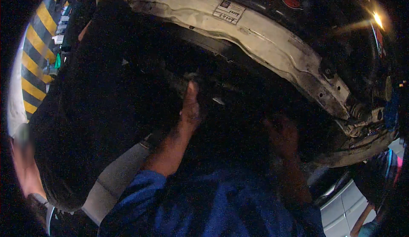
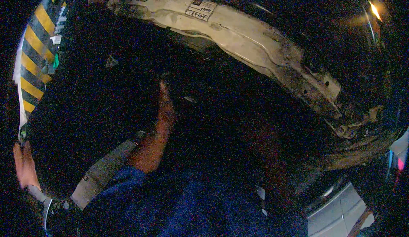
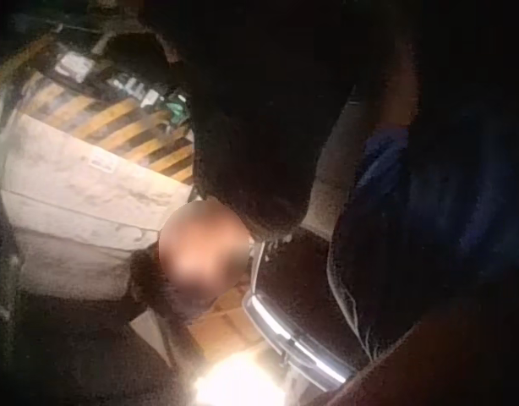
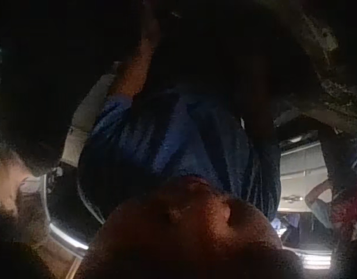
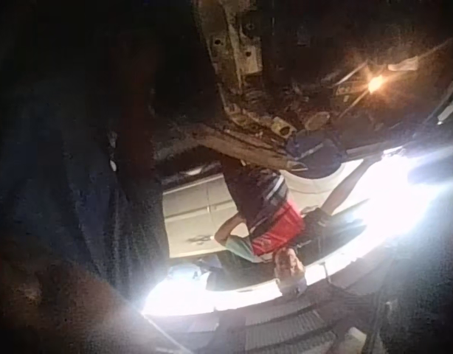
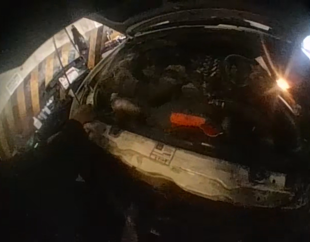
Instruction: The person works on the front engine bay of a car with others, using a wrench and handling various parts. They move a blue tray and manipulate components near the radiator and headlights.
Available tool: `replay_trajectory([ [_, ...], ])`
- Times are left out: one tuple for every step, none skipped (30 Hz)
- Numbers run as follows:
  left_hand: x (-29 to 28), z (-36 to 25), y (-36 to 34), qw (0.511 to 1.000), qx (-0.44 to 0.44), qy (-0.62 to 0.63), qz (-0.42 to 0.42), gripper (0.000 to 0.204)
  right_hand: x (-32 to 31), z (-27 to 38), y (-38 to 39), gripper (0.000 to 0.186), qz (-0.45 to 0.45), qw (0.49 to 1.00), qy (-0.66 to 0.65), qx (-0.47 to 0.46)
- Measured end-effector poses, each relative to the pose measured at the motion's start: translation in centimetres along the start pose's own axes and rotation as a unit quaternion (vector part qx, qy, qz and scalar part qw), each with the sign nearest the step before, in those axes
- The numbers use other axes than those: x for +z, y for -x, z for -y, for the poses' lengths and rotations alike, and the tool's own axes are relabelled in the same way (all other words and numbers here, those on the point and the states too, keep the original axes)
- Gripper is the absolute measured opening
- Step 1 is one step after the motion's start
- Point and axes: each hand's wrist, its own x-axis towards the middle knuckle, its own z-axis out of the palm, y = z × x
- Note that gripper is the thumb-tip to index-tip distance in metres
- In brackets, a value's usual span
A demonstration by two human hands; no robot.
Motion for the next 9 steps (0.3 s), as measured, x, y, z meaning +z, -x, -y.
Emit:
replay_trajectory([
  [-0.3, 0.4, -0.1, 1.000, -0.003, 0.005, 0.006, 0.056, -1.6, 1.5, 0.5, 0.028, -0.053, 0.997, -0.040, -0.042],
  [2.5, -1.2, 0.8, 0.984, 0.055, -0.171, 0.006, 0.058, -2.3, 2.2, 0.1, 0.029, -0.101, 0.988, -0.073, -0.085],
  [2.9, -1.1, 0.7, 0.963, 0.082, -0.255, 0.010, 0.059, -3.0, 3.0, -0.2, 0.029, -0.146, 0.975, -0.101, -0.130],
  [3.6, -1.3, 0.7, 0.934, 0.113, -0.340, 0.012, 0.059, -2.7, 3.7, -1.6, 0.032, -0.182, 0.971, -0.013, -0.156],
  [2.1, 0.0, 0.0, 0.929, 0.136, -0.343, 0.039, 0.060, -2.2, 4.3, -3.0, 0.035, -0.209, 0.957, 0.073, -0.185],
  [1.8, 0.2, -0.3, 0.926, 0.145, -0.344, 0.052, 0.060, -1.6, 4.3, -4.3, 0.035, -0.207, 0.958, 0.074, -0.186],
  [1.6, 0.4, -0.7, 0.923, 0.156, -0.344, 0.069, 0.060, -0.9, 4.2, -5.3, 0.037, -0.139, 0.969, 0.147, -0.143],
  [2.3, 0.0, -0.5, 0.938, 0.161, -0.301, 0.060, 0.060, -0.4, 4.2, -5.8, 0.042, -0.098, 0.969, 0.198, -0.111],
  [2.1, 0.1, -0.3, 0.938, 0.158, -0.301, 0.059, 0.060, 0.2, 4.3, -6.2, 0.047, -0.055, 0.963, 0.251, -0.083],
])
